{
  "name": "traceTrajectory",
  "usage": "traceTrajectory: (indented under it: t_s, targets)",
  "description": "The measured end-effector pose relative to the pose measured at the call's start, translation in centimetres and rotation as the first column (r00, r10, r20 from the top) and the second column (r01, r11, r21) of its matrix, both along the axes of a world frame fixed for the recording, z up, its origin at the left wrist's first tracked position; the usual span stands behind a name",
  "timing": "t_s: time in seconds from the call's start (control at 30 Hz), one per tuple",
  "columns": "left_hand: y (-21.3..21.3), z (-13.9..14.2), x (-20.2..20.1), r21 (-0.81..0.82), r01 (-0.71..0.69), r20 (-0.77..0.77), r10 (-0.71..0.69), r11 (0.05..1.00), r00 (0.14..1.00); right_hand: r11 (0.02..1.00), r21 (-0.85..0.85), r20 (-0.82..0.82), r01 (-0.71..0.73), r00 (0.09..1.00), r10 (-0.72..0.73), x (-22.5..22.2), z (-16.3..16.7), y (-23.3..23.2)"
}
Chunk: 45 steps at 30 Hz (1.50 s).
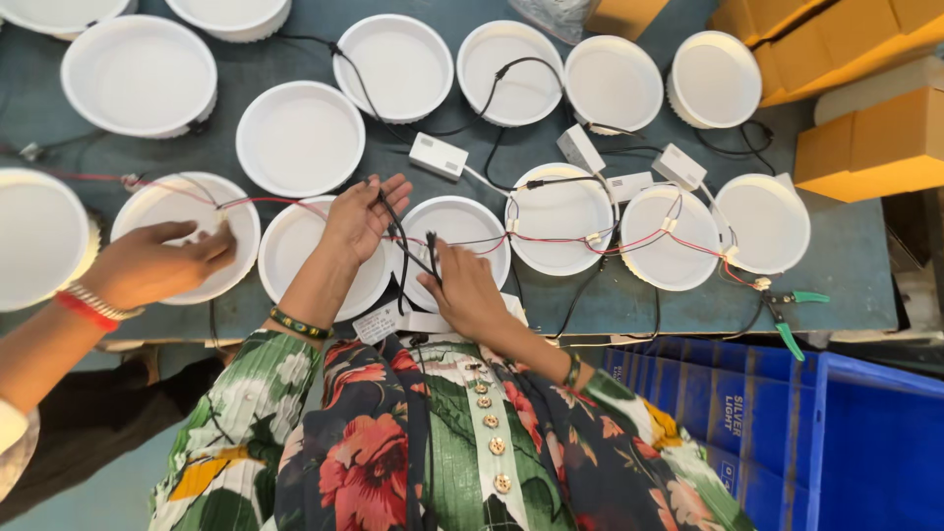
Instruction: The person assembles LED light fixtures by connecting wires to power adapters and placing the lights on a workbench. They handle multiple white circular light units, plug in adapters, and arrange the components for testing.
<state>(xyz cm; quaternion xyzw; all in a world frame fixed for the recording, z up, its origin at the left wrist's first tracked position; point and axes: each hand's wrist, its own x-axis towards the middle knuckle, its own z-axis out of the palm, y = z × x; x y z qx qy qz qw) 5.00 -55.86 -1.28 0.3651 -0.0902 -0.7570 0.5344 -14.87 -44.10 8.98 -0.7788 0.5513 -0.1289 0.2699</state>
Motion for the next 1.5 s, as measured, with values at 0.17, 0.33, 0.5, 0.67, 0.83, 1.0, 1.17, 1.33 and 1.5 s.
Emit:
traceTrajectory:
  t_s: [0.17, 0.33, 0.5, 0.67, 0.83, 1.0, 1.17, 1.33, 1.5]
  targets:
    - [-0.2, 0.4, -0.2, 0.015, -0.023, 0.021, 0.022, 1.000, 1.000, 0.919, 0.356, 0.004, -0.170, 0.984, 0.181, 2.1, -3.6, -0.6]
    - [-1.4, 1.1, 0.2, -0.012, -0.041, 0.080, 0.042, 0.999, 0.996, 0.937, 0.224, 0.318, -0.267, 0.929, 0.189, 0.7, -7.6, -0.6]
    - [-2.4, 1.6, 0.2, 0.008, -0.077, 0.061, 0.076, 0.997, 0.995, 0.888, 0.443, 0.388, -0.127, 0.920, -0.062, -2.3, -9.3, -1.3]
    - [-2.4, 3.1, 0.1, -0.025, -0.051, 0.049, 0.052, 0.998, 0.997, 0.881, 0.471, 0.624, -0.037, 0.720, -0.303, -8.1, -7.1, -4.8]
    - [-1.6, 4.5, 0.4, -0.048, -0.018, 0.084, 0.022, 0.999, 0.996, 0.837, 0.511, 0.740, 0.197, 0.394, -0.545, -13.8, -4.7, -4.1]
    - [0.3, 5.4, 1.5, -0.075, -0.012, 0.078, 0.018, 0.997, 0.997, 0.720, 0.692, 0.714, -0.040, -0.107, -0.692, -19.7, -1.5, -0.4]
    - [3.1, 5.6, 2.9, -0.075, -0.011, 0.056, 0.016, 0.997, 0.998, 0.757, 0.653, 0.739, -0.031, -0.193, -0.645, -24.2, 5.3, 3.2]
    - [6.9, 5.1, 3.0, 0.003, -0.074, 0.070, 0.074, 0.997, 0.995, 0.863, 0.490, 0.866, 0.119, -0.183, -0.466, -25.6, 11.3, 6.3]
    - [10.2, 5.9, 2.1, -0.027, 0.046, 0.424, -0.030, 0.999, 0.905, 0.866, 0.374, 0.927, 0.333, -0.101, -0.361, -25.1, 12.9, 8.9]
